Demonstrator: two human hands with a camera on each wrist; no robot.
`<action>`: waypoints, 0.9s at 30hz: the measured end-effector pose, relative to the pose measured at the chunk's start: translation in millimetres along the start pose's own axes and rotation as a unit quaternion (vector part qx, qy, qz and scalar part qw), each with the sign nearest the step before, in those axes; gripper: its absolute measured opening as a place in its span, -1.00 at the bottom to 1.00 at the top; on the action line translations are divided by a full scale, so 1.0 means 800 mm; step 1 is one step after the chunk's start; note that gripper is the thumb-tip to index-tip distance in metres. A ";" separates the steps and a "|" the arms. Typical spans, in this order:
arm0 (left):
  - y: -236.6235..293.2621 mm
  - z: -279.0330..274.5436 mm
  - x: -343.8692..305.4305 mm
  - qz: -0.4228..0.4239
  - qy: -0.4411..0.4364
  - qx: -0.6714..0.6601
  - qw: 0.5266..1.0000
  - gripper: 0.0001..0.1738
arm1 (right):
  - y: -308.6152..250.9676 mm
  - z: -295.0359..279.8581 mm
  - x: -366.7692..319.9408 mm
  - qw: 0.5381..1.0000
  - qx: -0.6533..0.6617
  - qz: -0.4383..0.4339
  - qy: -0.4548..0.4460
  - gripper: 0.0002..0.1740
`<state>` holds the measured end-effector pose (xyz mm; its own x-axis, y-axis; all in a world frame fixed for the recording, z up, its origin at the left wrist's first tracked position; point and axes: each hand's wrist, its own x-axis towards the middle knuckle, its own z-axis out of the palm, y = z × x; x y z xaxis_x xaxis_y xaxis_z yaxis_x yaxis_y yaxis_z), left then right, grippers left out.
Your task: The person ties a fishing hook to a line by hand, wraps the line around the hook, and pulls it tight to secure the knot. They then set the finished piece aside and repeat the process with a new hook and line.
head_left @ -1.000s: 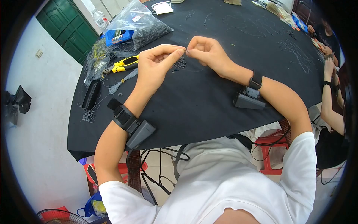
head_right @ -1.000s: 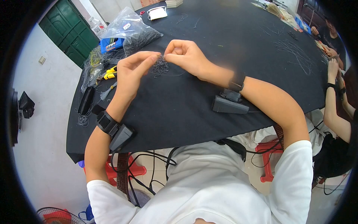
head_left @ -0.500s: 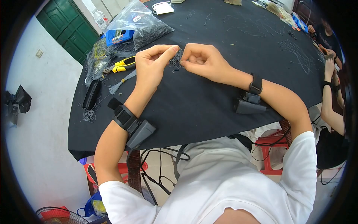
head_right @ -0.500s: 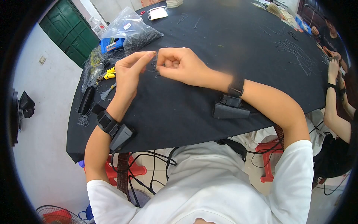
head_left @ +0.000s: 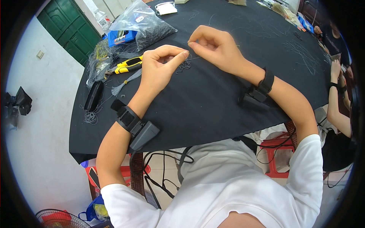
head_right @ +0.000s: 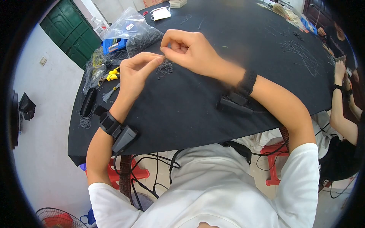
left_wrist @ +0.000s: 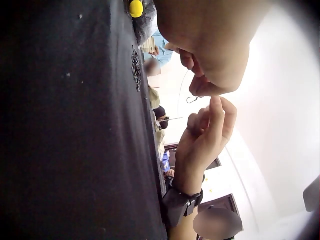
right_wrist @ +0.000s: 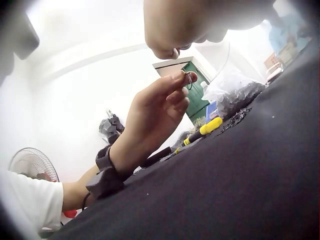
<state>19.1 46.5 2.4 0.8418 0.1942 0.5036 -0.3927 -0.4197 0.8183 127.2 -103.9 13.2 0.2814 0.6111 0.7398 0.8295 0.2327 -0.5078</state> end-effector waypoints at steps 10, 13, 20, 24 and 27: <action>0.004 0.001 0.000 0.039 -0.014 -0.067 0.997 -0.88 | 0.028 0.005 -0.002 0.983 0.125 0.136 -0.020 -0.91; 0.003 0.002 0.001 0.032 -0.003 -0.088 0.996 -0.88 | 0.024 0.010 -0.009 0.966 0.187 0.175 -0.035 -0.93; 0.001 0.002 -0.001 -0.040 0.041 -0.127 0.990 -0.84 | 0.011 0.019 -0.018 0.966 0.195 0.145 -0.088 -0.88; 0.001 0.005 -0.003 -0.052 0.057 -0.149 0.986 -0.83 | -0.002 0.018 -0.019 0.986 0.111 0.073 -0.100 -0.89; 0.001 0.006 -0.003 -0.044 0.067 -0.141 0.987 -0.85 | -0.012 0.014 -0.015 0.994 0.057 0.025 -0.088 -0.90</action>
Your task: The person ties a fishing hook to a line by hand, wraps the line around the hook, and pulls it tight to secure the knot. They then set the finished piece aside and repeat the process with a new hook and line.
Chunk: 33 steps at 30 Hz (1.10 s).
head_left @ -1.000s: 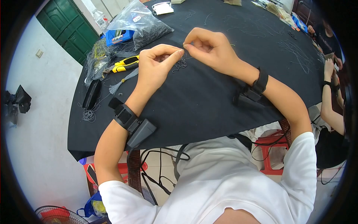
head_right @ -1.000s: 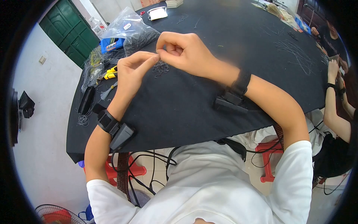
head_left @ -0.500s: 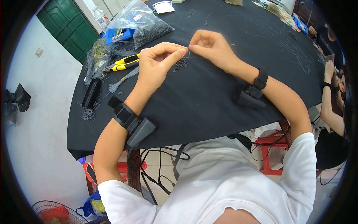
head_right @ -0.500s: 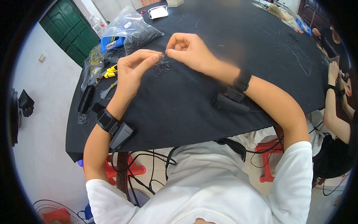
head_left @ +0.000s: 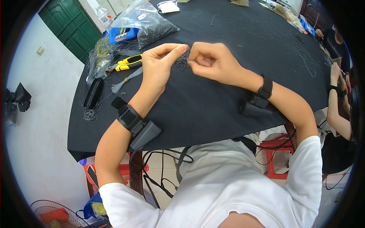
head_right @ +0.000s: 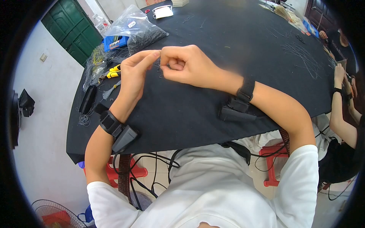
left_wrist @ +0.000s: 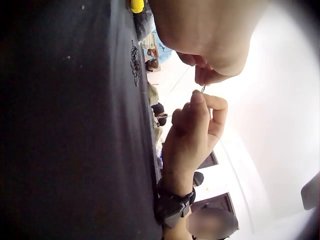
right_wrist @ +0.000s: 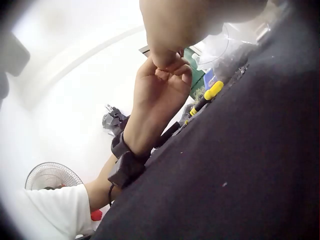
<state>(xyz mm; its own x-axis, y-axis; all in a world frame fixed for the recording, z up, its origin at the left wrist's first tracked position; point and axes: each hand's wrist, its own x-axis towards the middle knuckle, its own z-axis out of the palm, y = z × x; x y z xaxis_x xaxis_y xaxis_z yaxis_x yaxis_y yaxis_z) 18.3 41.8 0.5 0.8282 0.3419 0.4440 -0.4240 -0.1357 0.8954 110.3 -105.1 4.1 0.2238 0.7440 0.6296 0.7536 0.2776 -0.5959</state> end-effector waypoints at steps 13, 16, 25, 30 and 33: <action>-0.005 0.001 0.001 0.010 -0.042 0.060 0.997 -0.88 | -0.001 -0.023 0.014 0.996 -0.050 -0.027 0.070 -0.92; -0.002 0.004 0.001 0.018 -0.060 0.052 0.997 -0.88 | 0.008 -0.026 0.017 0.995 -0.045 -0.009 0.085 -0.89; -0.002 0.001 0.002 0.038 -0.069 0.045 0.996 -0.87 | 0.033 -0.022 0.015 0.988 0.103 0.115 0.015 -0.88; 0.000 0.001 0.001 0.024 -0.045 0.016 0.999 -0.86 | 0.042 -0.008 0.009 0.982 0.147 0.116 0.015 -0.91; 0.002 0.001 0.000 -0.009 -0.017 -0.001 1.000 -0.85 | 0.038 -0.005 0.004 0.983 0.149 0.110 -0.001 -0.90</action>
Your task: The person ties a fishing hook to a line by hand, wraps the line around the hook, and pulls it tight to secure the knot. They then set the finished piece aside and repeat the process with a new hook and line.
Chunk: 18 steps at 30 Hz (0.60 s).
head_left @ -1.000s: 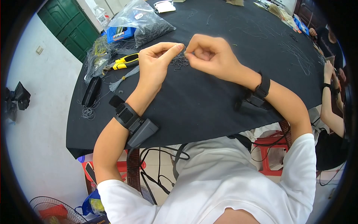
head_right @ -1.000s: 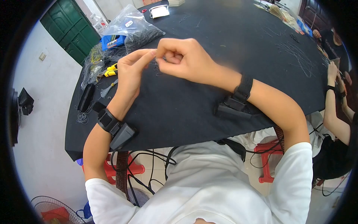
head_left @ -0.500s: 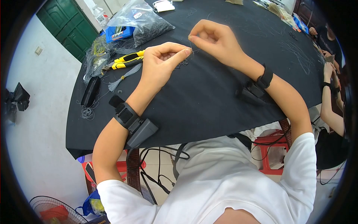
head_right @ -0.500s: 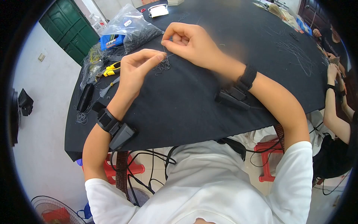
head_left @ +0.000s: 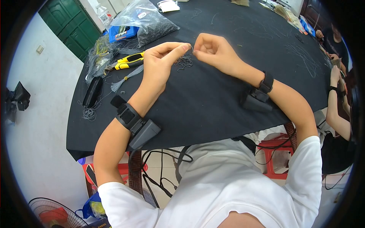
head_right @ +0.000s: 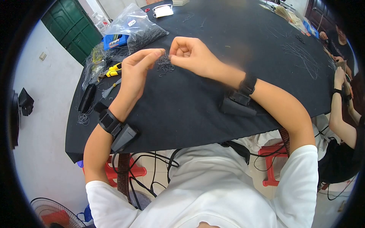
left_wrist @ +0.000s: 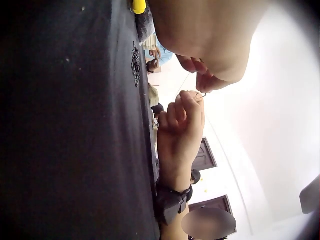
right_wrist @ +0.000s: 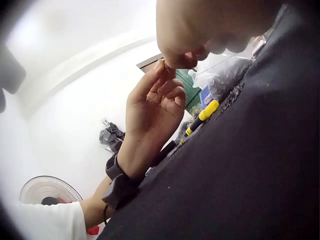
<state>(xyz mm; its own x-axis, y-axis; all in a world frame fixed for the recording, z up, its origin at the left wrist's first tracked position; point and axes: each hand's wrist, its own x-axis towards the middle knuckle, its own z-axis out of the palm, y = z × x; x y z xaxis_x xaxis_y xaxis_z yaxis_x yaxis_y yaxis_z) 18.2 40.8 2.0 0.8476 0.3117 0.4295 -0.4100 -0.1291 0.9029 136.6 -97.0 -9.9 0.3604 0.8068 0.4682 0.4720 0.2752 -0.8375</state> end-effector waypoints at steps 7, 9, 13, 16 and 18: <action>-0.007 0.000 0.000 -0.033 0.037 -0.052 0.997 -0.87 | -0.028 0.013 -0.009 0.977 -0.185 -0.105 -0.021 -0.92; -0.006 0.002 -0.001 -0.037 0.038 -0.049 0.997 -0.87 | -0.032 0.013 -0.008 0.965 -0.221 -0.143 -0.016 -0.93; -0.006 0.005 -0.003 -0.036 0.034 -0.028 0.998 -0.85 | -0.042 0.010 -0.006 0.956 -0.229 -0.179 0.031 -0.94; -0.002 0.006 -0.004 -0.040 0.009 0.025 0.999 -0.83 | -0.047 0.001 -0.002 0.952 -0.235 -0.186 0.068 -0.93; 0.000 0.007 -0.004 -0.040 -0.014 0.051 0.998 -0.83 | -0.046 -0.005 0.002 0.947 -0.241 -0.194 0.085 -0.93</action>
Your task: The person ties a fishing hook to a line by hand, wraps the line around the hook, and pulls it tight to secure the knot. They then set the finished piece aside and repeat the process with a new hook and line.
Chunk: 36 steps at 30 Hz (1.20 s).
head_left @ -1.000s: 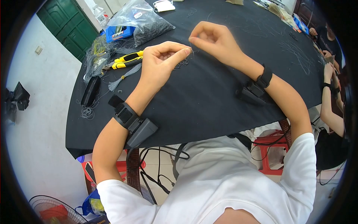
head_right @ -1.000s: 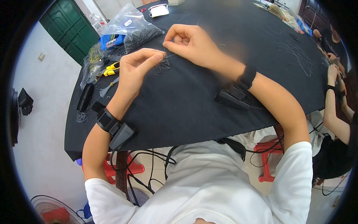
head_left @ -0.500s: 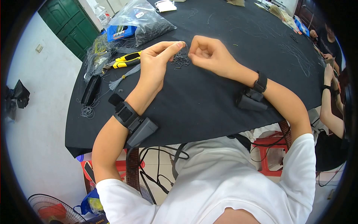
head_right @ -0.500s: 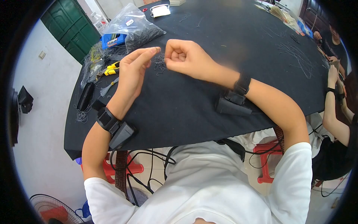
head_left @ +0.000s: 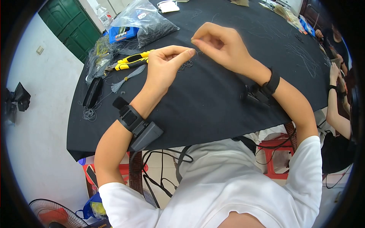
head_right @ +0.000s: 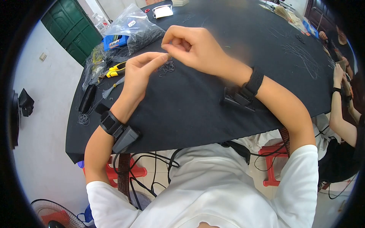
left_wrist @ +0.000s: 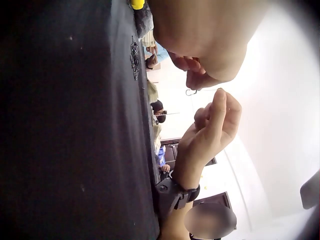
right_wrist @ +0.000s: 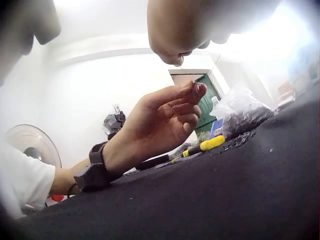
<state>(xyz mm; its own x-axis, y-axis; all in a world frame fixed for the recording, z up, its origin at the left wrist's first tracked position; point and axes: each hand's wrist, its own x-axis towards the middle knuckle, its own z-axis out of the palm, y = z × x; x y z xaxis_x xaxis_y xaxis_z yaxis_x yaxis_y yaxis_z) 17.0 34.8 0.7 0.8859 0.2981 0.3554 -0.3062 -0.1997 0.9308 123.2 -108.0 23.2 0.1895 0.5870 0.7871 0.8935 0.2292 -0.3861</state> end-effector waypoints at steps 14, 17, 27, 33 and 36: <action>-0.003 -0.002 0.002 0.044 -0.010 -0.044 0.998 -0.81 | 0.043 0.019 -0.015 0.945 0.237 0.208 -0.085 -0.91; -0.006 -0.004 0.003 0.013 0.013 -0.062 0.998 -0.81 | 0.037 0.023 -0.020 0.944 0.242 0.193 -0.111 -0.92; -0.012 -0.004 0.006 0.010 0.040 -0.087 0.995 -0.87 | -0.017 0.013 -0.008 0.996 0.038 0.005 -0.078 -0.90; -0.006 -0.001 0.001 0.017 -0.027 -0.023 0.999 -0.84 | -0.004 -0.007 0.007 0.998 -0.008 -0.030 -0.061 -0.94; -0.003 0.002 0.000 0.044 -0.064 -0.032 0.996 -0.84 | 0.000 -0.014 0.009 0.999 -0.006 -0.003 -0.050 -0.93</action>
<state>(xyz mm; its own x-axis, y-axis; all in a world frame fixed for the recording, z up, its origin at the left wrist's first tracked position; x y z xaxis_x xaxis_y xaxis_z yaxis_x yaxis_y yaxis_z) 18.4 33.8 -1.3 0.8903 0.1603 0.4263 -0.4029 -0.1591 0.9013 128.8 -112.4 34.0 0.1435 0.6607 0.7368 0.8991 0.2241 -0.3760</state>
